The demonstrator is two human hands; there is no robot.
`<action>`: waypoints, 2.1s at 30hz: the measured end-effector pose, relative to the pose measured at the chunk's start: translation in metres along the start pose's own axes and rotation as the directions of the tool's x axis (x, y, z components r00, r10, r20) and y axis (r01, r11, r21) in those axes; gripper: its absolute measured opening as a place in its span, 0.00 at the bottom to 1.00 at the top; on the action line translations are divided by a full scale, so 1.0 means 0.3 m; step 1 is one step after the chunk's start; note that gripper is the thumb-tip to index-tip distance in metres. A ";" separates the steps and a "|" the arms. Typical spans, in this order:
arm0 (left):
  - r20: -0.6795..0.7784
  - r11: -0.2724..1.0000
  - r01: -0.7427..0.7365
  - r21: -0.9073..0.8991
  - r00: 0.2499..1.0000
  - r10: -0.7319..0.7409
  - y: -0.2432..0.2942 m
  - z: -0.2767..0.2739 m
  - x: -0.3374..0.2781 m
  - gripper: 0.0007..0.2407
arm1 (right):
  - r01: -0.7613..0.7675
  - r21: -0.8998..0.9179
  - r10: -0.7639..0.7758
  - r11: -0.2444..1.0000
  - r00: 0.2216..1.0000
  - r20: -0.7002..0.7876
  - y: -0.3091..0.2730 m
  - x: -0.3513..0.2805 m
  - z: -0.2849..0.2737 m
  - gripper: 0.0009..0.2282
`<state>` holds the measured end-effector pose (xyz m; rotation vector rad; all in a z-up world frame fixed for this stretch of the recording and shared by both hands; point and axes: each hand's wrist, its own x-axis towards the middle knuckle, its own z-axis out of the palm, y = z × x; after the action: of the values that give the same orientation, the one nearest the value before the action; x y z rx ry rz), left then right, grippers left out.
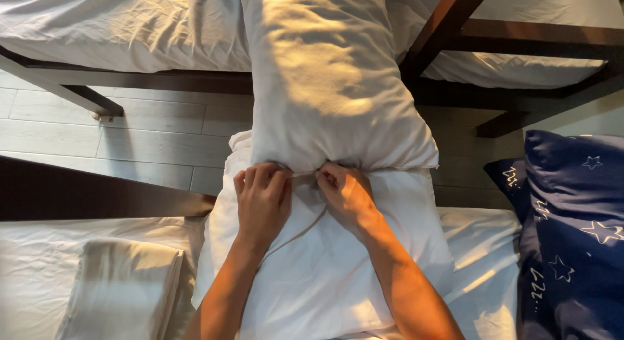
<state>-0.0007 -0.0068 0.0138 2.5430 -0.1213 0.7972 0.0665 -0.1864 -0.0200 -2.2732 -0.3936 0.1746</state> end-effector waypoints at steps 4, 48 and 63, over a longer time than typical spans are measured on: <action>0.044 0.997 -0.056 -0.047 0.997 0.059 0.013 0.016 0.011 0.08 | 0.045 0.019 -0.044 0.999 0.999 -0.030 0.005 -0.001 0.000 0.06; 0.161 0.984 -0.175 -0.016 0.971 0.176 0.078 0.160 0.064 0.13 | -0.014 -0.004 0.013 1.000 0.986 -0.163 -0.042 -0.067 -0.116 0.05; 0.002 0.992 -0.128 0.019 0.992 0.128 0.048 0.152 0.040 0.05 | 0.013 0.127 0.032 0.992 0.938 -0.346 0.028 -0.118 -0.135 0.04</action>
<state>0.0297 -0.0399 -0.0066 2.5739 -0.2808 0.8495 0.0450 -0.2319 0.0008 -2.1249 -0.1786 -0.1920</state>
